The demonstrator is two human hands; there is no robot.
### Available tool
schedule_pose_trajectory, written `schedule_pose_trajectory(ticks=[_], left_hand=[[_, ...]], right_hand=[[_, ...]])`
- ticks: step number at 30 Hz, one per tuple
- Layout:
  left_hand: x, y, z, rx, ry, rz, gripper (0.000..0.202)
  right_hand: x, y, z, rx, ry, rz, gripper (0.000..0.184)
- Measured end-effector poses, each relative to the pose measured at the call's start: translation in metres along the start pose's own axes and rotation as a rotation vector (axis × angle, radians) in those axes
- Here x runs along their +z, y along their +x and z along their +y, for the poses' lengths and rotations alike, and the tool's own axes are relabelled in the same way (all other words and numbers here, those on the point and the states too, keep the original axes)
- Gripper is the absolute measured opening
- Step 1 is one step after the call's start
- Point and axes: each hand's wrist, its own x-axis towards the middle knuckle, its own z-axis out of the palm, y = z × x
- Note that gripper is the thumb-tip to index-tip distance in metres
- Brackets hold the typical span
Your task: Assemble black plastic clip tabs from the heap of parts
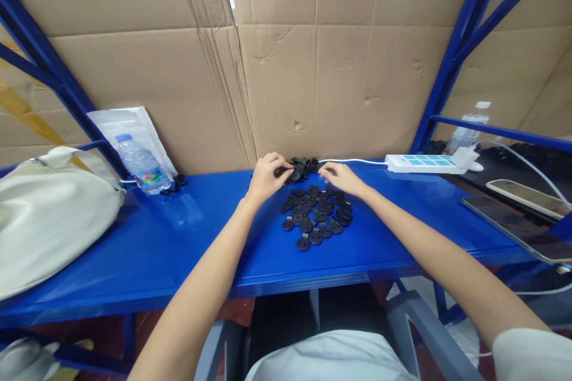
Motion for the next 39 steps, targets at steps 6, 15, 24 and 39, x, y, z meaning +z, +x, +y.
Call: schedule_pose_trajectory(ticks=[6, 15, 24, 39], left_hand=[[0.008, 0.000, 0.019, 0.024, -0.005, -0.013, 0.023], [0.014, -0.002, 0.014, 0.030, -0.046, -0.043, 0.025], [0.020, -0.003, 0.011, 0.104, -0.103, -0.110, 0.023], [0.012, -0.003, 0.021, -0.022, -0.233, -0.113, 0.024]], right_hand=[[0.023, -0.003, -0.019, 0.059, 0.395, -0.087, 0.035], [0.024, -0.007, -0.034, 0.189, 0.596, -0.121, 0.044], [0.024, -0.010, -0.035, 0.228, 0.597, -0.097, 0.041], [0.017, -0.011, -0.036, 0.199, 0.656, -0.102, 0.035]])
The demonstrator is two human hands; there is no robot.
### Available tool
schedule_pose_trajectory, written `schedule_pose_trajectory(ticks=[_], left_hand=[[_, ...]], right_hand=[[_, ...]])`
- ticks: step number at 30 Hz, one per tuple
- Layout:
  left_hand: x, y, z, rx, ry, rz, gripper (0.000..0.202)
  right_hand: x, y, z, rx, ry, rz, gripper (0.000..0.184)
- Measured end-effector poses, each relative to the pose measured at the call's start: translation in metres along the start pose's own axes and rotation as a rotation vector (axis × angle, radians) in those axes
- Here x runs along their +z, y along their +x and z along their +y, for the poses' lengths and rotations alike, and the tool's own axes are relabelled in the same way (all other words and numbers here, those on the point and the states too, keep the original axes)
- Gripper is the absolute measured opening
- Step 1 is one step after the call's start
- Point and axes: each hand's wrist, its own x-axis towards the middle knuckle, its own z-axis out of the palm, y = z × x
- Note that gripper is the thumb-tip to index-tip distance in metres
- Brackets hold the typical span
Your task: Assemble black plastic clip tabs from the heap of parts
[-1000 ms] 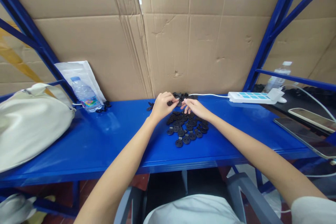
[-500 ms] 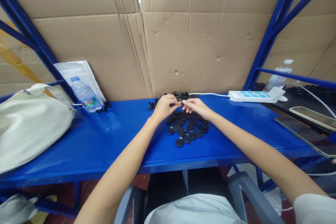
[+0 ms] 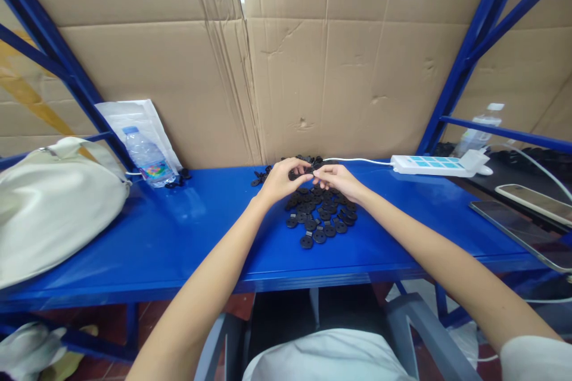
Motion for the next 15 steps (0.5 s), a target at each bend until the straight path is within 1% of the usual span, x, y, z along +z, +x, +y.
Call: schedule_pose_trajectory(ticks=[2, 4, 10, 15], left_hand=[[0.0005, -0.0003, 0.0008, -0.074, -0.011, 0.043, 0.023], [0.0019, -0.0006, -0.0006, -0.120, -0.008, 0.039, 0.026], [0.0041, -0.0017, -0.0055, -0.182, -0.064, -0.087, 0.044], [0.0030, -0.0015, -0.0035, -0.196, -0.082, -0.115, 0.042]], right_hand=[[0.0003, -0.0005, -0.0015, -0.012, -0.007, -0.005, 0.036], [0.0010, -0.0011, -0.0025, -0.028, -0.016, -0.016, 0.037], [0.0023, -0.0023, -0.0047, -0.060, -0.050, -0.030, 0.040], [0.0023, -0.0017, -0.0045, -0.068, -0.077, -0.035, 0.041]])
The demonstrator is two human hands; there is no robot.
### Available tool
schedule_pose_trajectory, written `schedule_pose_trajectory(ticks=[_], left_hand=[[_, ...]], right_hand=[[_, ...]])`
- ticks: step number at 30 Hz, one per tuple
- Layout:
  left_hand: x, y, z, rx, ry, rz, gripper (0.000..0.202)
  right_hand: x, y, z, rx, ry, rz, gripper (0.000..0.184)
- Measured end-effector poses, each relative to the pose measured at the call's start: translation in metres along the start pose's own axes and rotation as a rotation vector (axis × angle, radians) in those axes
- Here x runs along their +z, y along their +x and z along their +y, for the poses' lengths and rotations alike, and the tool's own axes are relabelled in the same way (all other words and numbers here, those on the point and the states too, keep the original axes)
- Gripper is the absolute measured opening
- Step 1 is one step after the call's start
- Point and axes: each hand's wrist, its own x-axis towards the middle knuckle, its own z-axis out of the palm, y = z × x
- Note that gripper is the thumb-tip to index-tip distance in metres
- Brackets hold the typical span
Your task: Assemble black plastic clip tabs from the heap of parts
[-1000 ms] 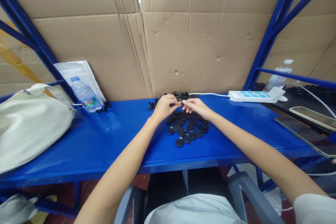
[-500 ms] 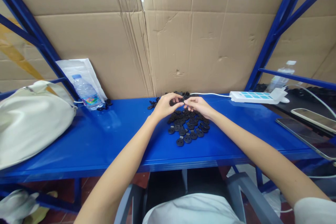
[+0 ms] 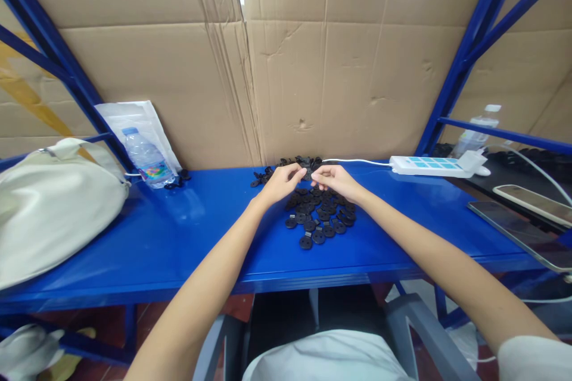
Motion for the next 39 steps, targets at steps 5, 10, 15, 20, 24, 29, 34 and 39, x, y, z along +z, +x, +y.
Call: schedule_pose_trajectory(ticks=[5, 10, 15, 20, 24, 29, 34, 39], left_hand=[[0.000, 0.000, 0.004, 0.006, -0.030, 0.020, 0.037], [0.000, 0.000, 0.007, 0.008, -0.060, 0.052, 0.037], [0.003, 0.001, 0.006, 0.047, -0.046, 0.050, 0.034], [0.005, 0.001, 0.007, 0.057, -0.049, 0.052, 0.032], [0.005, 0.000, 0.008, 0.053, -0.058, 0.023, 0.032], [0.005, -0.001, 0.009, 0.040, -0.031, 0.005, 0.037], [0.005, -0.002, 0.011, 0.039, -0.004, -0.039, 0.045], [0.005, -0.002, 0.011, 0.049, -0.037, -0.115, 0.050]], right_hand=[[0.000, 0.001, 0.002, -0.012, -0.016, -0.004, 0.039], [0.002, 0.000, 0.004, 0.039, 0.018, -0.075, 0.038], [0.011, -0.003, 0.005, 0.022, -0.005, -0.123, 0.039], [0.012, -0.003, 0.007, 0.009, 0.019, -0.102, 0.039], [0.010, -0.004, 0.008, -0.002, 0.014, -0.106, 0.039], [0.007, -0.004, 0.007, 0.013, -0.009, -0.106, 0.040], [0.005, -0.005, 0.003, 0.013, -0.053, -0.097, 0.040], [0.002, -0.005, 0.002, 0.021, -0.101, -0.122, 0.043]])
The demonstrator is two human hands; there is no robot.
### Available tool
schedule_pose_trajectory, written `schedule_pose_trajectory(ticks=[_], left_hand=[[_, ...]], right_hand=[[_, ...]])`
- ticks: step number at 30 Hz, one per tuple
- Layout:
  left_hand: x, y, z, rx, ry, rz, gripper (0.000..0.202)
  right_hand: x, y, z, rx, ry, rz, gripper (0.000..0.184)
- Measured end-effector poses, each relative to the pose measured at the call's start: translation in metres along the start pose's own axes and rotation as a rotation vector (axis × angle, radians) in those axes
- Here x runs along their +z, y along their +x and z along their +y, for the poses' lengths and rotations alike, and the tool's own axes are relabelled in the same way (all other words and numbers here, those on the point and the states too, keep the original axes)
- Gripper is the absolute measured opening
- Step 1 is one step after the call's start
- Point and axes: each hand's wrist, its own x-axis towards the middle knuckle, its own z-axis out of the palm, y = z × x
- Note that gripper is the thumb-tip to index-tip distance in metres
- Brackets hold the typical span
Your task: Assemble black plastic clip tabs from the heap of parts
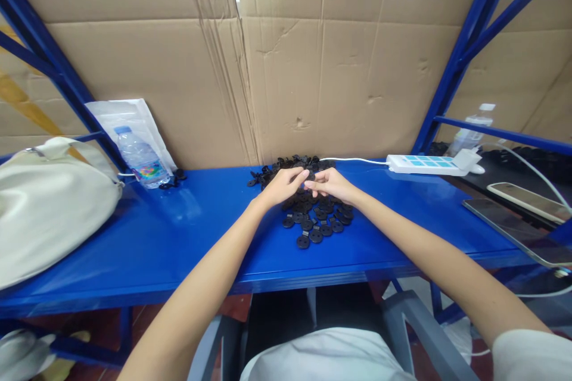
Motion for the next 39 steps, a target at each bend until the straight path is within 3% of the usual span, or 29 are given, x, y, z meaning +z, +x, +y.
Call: schedule_pose_trajectory(ticks=[39], left_hand=[[0.0038, 0.0003, 0.0014, -0.021, -0.056, -0.101, 0.057]], right_hand=[[-0.0065, -0.0010, 0.0021, 0.010, -0.004, -0.089, 0.037]])
